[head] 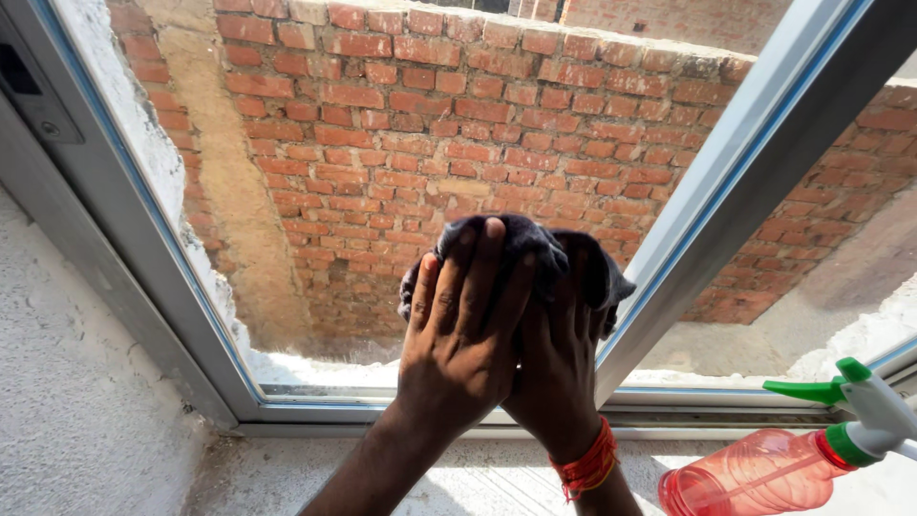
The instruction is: The person wipes a large window pane with a dark cloth, moving from the top edge downward in broad strokes. They then clean the window frame and sill, using a spray bottle to apply liquid before wiping again.
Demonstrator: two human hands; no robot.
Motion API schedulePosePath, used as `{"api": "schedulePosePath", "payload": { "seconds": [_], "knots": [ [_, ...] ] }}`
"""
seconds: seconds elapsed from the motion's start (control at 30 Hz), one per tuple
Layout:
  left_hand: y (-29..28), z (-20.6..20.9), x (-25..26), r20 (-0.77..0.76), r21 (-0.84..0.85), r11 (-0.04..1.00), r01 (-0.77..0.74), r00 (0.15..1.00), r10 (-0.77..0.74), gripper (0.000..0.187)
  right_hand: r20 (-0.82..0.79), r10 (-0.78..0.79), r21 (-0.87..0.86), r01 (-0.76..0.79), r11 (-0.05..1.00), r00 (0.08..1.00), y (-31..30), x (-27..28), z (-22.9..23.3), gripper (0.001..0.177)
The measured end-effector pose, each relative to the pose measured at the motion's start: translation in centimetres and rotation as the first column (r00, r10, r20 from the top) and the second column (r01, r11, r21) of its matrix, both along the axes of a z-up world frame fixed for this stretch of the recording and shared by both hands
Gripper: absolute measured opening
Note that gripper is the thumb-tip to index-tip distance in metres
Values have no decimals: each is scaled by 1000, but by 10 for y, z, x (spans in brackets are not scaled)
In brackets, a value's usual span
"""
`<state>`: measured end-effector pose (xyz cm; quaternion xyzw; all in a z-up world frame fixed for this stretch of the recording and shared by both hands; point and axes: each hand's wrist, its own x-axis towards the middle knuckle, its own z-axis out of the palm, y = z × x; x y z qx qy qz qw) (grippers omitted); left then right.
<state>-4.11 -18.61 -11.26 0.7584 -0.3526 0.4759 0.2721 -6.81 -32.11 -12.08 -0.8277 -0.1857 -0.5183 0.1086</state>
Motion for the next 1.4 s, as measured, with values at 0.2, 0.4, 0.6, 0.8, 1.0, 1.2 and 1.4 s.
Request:
{"api": "schedulePosePath", "payload": {
  "seconds": [0.2, 0.4, 0.6, 0.8, 1.0, 1.2, 1.4],
  "knots": [
    [-24, 14, -3, -14, 51, 998, 28, 1000, -27, 59, -33, -34, 15, 35, 999, 999, -32, -1, 9, 72],
    [-48, 27, -8, 9, 57, 998, 30, 999, -31, 57, 26, -109, -29, 110, 994, 994, -53, -9, 15, 78],
    [-58, -14, -15, -5, 112, 984, 139, 990, -139, 56, -3, -135, 65, 135, 989, 991, -63, -17, -43, 77],
    [-71, 6, -12, 37, 149, 967, 205, 976, -213, 55, 35, -128, 41, 126, 991, 991, -79, -21, -21, 90],
    [-102, 57, -5, 81, 157, 963, 218, 969, -233, 52, 88, -206, 4, 207, 978, 975, -101, -21, 29, 91],
    [-104, 18, -10, 32, 175, 962, 208, 976, -217, 51, 26, -246, -10, 246, 969, 969, -106, -19, -18, 90],
    [-95, -53, -12, -44, 194, 954, 230, 973, -226, 52, -108, -244, -5, 245, 969, 964, -105, -22, -97, 89]
  ]
}}
